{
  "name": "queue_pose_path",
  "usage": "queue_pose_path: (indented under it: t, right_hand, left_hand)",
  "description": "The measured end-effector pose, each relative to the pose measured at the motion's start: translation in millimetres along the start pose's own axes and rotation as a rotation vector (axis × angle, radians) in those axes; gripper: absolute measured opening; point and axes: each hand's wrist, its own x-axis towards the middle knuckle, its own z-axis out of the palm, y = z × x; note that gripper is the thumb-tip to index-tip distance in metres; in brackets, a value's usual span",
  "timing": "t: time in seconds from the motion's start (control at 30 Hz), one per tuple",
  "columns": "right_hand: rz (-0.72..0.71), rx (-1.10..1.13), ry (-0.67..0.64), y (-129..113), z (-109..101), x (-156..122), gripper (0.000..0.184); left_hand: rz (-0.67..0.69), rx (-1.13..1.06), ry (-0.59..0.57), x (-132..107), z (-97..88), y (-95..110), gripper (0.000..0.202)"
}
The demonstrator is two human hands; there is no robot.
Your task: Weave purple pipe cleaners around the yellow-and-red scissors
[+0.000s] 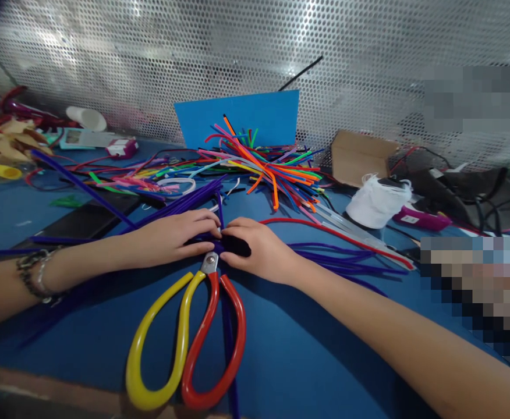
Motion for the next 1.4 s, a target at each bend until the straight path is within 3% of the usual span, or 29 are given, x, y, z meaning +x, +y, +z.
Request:
queue_pose_path:
  t: [0.3, 1.0, 1.13, 1.3, 1.4]
  right_hand:
    - [-0.025, -0.023, -0.071, 9.5, 0.5, -0.7, 0.033]
    - [0.021, -0.074, -0.073, 11.1, 4.4, -0.6, 0.040]
    - [0.042, -0.087, -0.085, 9.9, 3.6, 0.1, 0.039]
    - [0.062, -0.078, -0.085, 10.1, 4.6, 0.3, 0.041]
    - [0.057, -0.073, -0.075, 11.0, 5.4, 0.3, 0.042]
  left_hand:
    - [0.002, 0.023, 0.005, 0.3, 0.8, -0.2, 0.019]
    - [-0.005, -0.027, 0.006, 0.5, 1.2, -1.7, 0.020]
    - [0.036, 0.036, 0.079, -0.8, 0.2, -0.9, 0.019]
    - [0.110, 0.274, 0.231, -4.1, -0.1, 3.7, 0.018]
    - [0.102, 0.311, 0.251, -4.6, 1.5, 5.1, 0.016]
